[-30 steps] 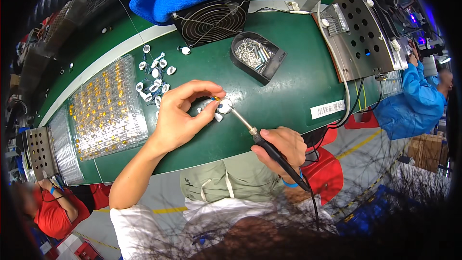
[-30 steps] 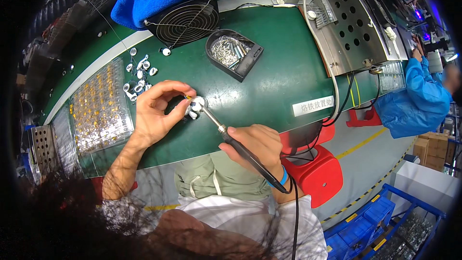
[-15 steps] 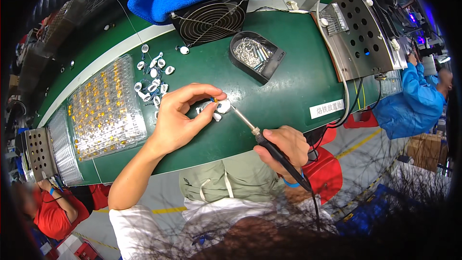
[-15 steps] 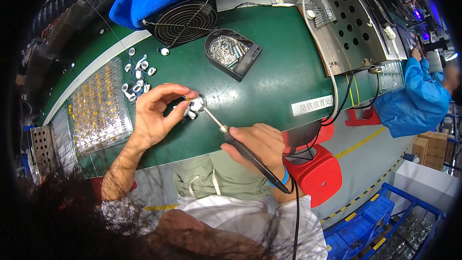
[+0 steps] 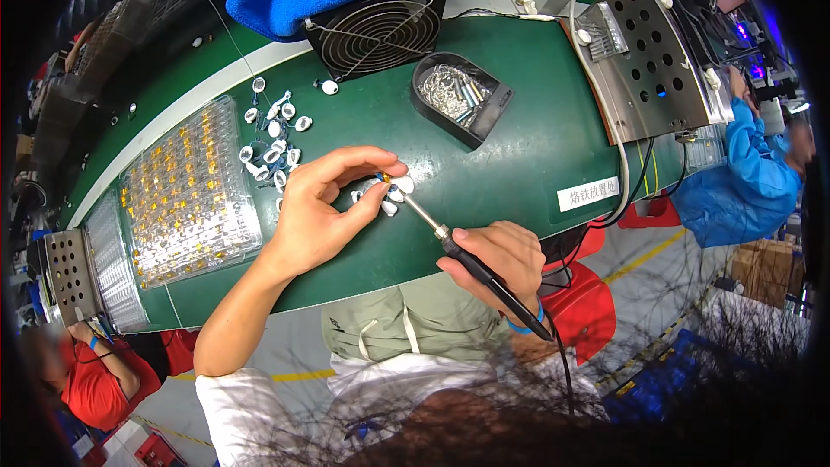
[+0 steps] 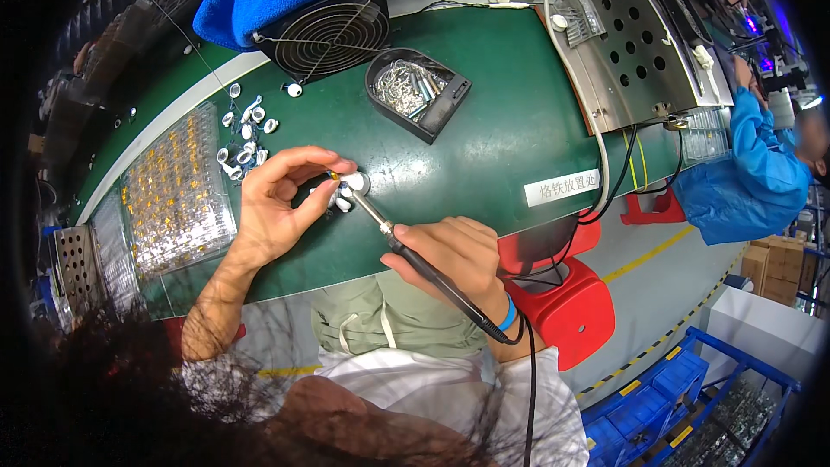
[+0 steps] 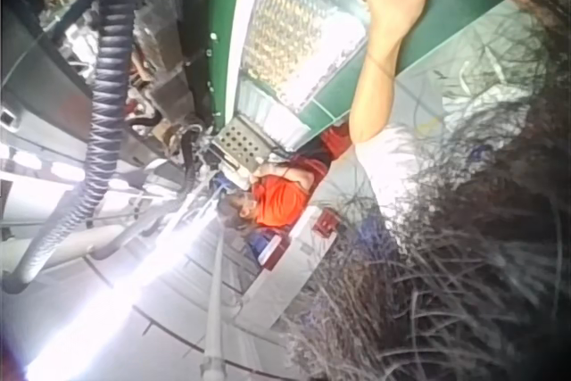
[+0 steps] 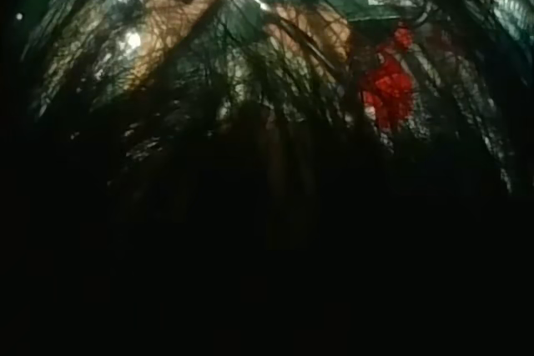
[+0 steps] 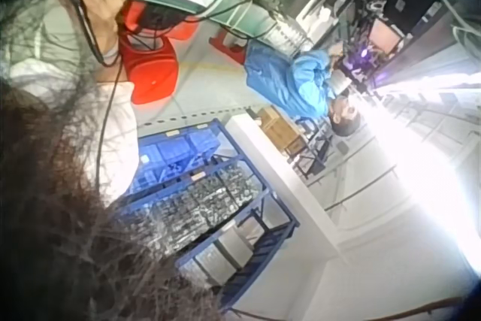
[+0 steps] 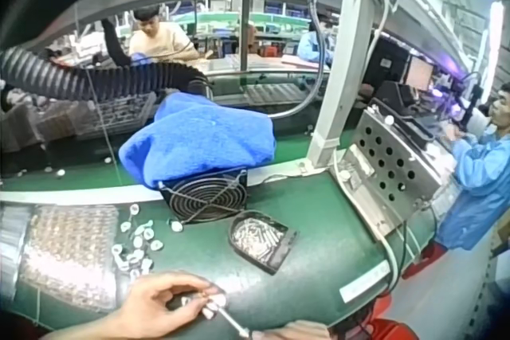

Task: Soldering leads or wires onto small electronic components on an industrial assembly line.

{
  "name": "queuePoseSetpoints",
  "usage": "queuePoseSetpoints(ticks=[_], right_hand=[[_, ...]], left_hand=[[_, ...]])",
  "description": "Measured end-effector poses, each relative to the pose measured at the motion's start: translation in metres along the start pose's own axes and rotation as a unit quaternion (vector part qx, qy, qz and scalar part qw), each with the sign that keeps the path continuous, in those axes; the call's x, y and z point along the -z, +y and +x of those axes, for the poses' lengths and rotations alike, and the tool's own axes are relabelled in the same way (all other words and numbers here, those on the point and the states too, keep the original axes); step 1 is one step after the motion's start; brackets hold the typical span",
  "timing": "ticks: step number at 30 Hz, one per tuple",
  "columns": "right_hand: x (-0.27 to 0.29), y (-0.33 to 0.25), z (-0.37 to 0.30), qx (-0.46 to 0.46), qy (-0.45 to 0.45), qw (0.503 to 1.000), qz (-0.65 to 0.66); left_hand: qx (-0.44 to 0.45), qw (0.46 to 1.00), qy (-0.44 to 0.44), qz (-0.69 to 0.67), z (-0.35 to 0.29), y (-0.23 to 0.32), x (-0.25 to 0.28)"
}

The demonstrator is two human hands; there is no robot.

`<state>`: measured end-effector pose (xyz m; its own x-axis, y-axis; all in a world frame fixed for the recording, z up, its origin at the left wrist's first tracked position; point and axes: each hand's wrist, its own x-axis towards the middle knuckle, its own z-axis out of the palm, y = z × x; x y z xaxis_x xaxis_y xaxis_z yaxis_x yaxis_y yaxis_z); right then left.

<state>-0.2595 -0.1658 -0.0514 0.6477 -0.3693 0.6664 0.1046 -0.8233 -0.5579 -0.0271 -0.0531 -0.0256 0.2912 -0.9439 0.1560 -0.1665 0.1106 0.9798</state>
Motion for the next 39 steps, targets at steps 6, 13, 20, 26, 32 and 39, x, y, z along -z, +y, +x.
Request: queuePoseSetpoints(ticks=[6,13,20,26,32,39], right_hand=[[0.0007,-0.0019,0.0023,-0.003,-0.012,1.000,-0.005],[-0.0004,-0.0015,0.0018,-0.001,-0.008,1.000,-0.011],[-0.0002,-0.0012,0.0009,0.000,-0.010,1.000,-0.012],[0.0004,0.0007,-0.0004,0.003,0.013,1.000,-0.007],[-0.0008,0.0003,-0.0013,-0.003,0.005,1.000,-0.006],[-0.0012,-0.0006,-0.0021,-0.003,-0.003,1.000,-0.011]], left_hand=[[0.002,1.000,0.001,0.000,-0.0001,0.0011,0.0002],[-0.006,1.000,0.003,0.006,0.0001,0.0006,-0.0002],[-0.009,1.000,0.001,0.012,0.0007,0.0008,-0.0002],[-0.009,1.000,0.000,0.015,0.0013,0.0013,-0.0005],[-0.011,1.000,0.006,0.014,0.0010,0.0012,-0.0009],[-0.052,0.997,-0.005,0.058,0.0006,-0.0004,0.0006]])
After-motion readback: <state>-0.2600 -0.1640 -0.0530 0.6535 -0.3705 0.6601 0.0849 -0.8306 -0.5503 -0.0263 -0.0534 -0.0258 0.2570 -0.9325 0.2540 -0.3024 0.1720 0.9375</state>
